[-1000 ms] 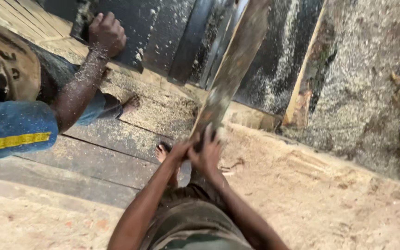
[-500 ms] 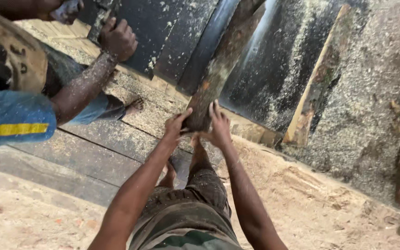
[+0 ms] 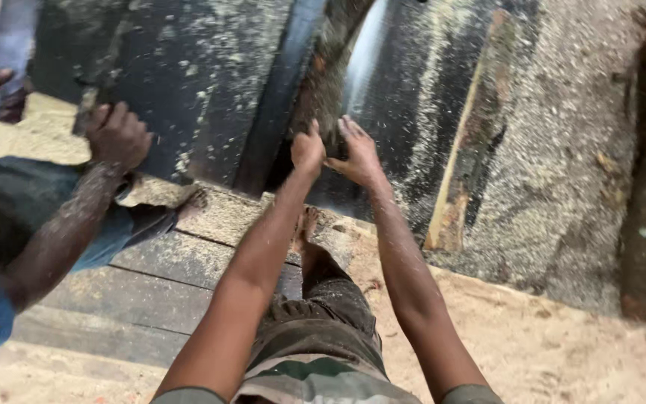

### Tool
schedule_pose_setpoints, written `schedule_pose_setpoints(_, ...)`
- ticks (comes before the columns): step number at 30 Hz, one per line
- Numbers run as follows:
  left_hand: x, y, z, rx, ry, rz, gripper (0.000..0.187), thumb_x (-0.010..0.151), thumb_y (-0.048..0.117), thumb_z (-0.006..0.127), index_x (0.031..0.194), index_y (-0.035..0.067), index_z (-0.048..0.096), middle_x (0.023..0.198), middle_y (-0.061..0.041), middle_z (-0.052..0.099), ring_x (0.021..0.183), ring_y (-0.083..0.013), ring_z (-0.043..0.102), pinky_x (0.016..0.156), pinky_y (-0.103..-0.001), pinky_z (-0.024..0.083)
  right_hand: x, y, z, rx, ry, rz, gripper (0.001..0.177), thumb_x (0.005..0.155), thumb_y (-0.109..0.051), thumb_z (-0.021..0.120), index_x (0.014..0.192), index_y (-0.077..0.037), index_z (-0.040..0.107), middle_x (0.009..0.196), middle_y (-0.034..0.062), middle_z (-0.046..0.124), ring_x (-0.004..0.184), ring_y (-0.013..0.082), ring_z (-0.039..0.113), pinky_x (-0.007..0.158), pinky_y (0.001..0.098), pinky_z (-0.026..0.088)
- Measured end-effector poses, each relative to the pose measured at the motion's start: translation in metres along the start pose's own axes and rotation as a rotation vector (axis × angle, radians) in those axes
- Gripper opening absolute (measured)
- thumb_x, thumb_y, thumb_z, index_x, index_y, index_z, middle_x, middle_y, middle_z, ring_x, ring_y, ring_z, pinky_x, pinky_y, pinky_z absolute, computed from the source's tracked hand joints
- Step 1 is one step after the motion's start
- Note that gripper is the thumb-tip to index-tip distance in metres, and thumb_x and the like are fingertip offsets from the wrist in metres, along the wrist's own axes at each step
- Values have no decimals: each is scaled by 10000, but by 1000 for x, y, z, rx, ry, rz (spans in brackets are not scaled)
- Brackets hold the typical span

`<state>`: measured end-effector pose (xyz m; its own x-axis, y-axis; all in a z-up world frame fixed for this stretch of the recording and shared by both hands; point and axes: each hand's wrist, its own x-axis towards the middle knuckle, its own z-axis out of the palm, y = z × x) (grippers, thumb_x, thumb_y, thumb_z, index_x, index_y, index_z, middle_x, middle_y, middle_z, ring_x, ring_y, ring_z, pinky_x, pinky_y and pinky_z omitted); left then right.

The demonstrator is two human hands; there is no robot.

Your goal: The person picks up logs from a pile and feeds them into a large circular saw blade to cut them into planks, with assistance from another person.

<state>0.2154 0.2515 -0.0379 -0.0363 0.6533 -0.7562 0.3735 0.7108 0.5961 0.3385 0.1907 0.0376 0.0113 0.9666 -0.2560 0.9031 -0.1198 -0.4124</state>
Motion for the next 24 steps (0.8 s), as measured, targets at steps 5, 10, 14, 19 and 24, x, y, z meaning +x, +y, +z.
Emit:
schedule_pose_setpoints(5, 46, 79, 24, -196, -92, -41, 688, 1080, 580, 474, 1056, -79, 673, 756, -105, 656, 493, -178, 551, 457, -370, 439, -124, 116, -41, -72, 488, 378, 995, 815, -466, 877, 1543, 11, 396, 1533, 260, 442, 1381, 389, 462, 1122, 547, 400)
schedule_pose_setpoints(10, 31, 6, 26, -437, -304, 448, 549, 1029, 471, 604, 1384, 75, 469, 850, -117, 650, 650, -149, 565, 555, -350, 455, -238, 171, 16, -255, 423, 647, 1240, 730, -638, 867, 1627, -32, 261, 1432, 315, 457, 1196, 435, 507, 939, 608, 450)
schedule_pose_setpoints(14, -65, -118, -23, 112, -193, 491, 372, 1047, 409, 564, 1211, 114, 721, 1026, -80, 803, 901, -208, 733, 788, -342, 563, -230, 136, 42, -46, 359, 792, 1069, 789, -549, 832, 1641, -171, 309, 1420, 208, 535, 1245, 367, 540, 1025, 558, 494)
schedule_pose_setpoints(19, -147, -217, -58, -131, -507, 617, 381, 1015, 341, 715, 1253, 47, 670, 1114, -173, 771, 1018, -276, 725, 874, -423, 602, -234, 3, 93, 399, 541, 486, 1076, 913, -359, 904, 1660, -29, 203, 1536, 336, 360, 1369, 459, 385, 1039, 642, 362)
schedule_pose_setpoints(24, -189, -324, -140, -436, -558, -213, 571, 939, 319, 677, 1415, 162, 403, 1186, -210, 717, 991, -330, 742, 817, -444, 653, -279, -150, 151, 583, 115, 501, 1017, 883, -354, 738, 1663, -111, 132, 1486, 287, 380, 1251, 419, 539, 1040, 529, 493)
